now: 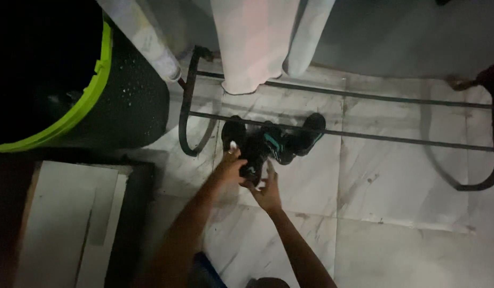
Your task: Organizing various items in a bedroom, including moving shoes to a rack and packing belongings into a bag.
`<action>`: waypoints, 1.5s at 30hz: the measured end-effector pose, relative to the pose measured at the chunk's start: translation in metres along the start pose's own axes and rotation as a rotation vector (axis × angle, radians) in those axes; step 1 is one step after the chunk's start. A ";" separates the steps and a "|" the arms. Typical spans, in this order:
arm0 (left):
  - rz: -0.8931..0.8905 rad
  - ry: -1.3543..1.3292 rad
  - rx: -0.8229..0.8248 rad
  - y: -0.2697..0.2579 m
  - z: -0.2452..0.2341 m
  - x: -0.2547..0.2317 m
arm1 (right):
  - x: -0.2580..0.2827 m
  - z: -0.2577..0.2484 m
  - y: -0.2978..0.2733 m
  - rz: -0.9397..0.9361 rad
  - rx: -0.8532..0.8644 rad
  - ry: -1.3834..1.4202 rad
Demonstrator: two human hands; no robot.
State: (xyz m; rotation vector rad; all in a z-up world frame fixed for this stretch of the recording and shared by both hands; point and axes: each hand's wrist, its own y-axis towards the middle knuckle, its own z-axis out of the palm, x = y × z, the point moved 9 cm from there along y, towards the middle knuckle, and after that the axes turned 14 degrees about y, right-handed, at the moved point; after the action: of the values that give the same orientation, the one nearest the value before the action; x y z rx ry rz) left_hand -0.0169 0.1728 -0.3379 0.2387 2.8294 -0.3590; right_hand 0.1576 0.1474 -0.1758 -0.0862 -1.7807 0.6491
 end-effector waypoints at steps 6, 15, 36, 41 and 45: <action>0.143 0.236 0.290 0.003 -0.058 0.009 | 0.037 0.042 0.030 -0.579 -0.053 -0.221; 0.015 0.491 -0.453 0.103 -0.041 0.072 | 0.022 0.032 0.174 -0.534 -0.180 -0.502; -0.700 -1.519 0.186 0.096 0.066 -0.108 | -0.054 -0.148 0.136 -0.173 -0.681 -0.004; -0.917 -1.360 -0.056 0.177 0.106 -0.064 | -0.056 -0.148 0.211 -0.353 -0.414 0.051; -0.529 -0.545 -0.365 0.264 0.082 -0.014 | -0.056 -0.149 0.239 -0.411 -0.297 -0.017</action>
State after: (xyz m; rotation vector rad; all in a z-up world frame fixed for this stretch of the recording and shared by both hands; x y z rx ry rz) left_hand 0.0690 0.4016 -0.4683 -0.5990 2.3097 0.0064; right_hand 0.2469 0.3846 -0.3112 0.0838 -1.8285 0.0901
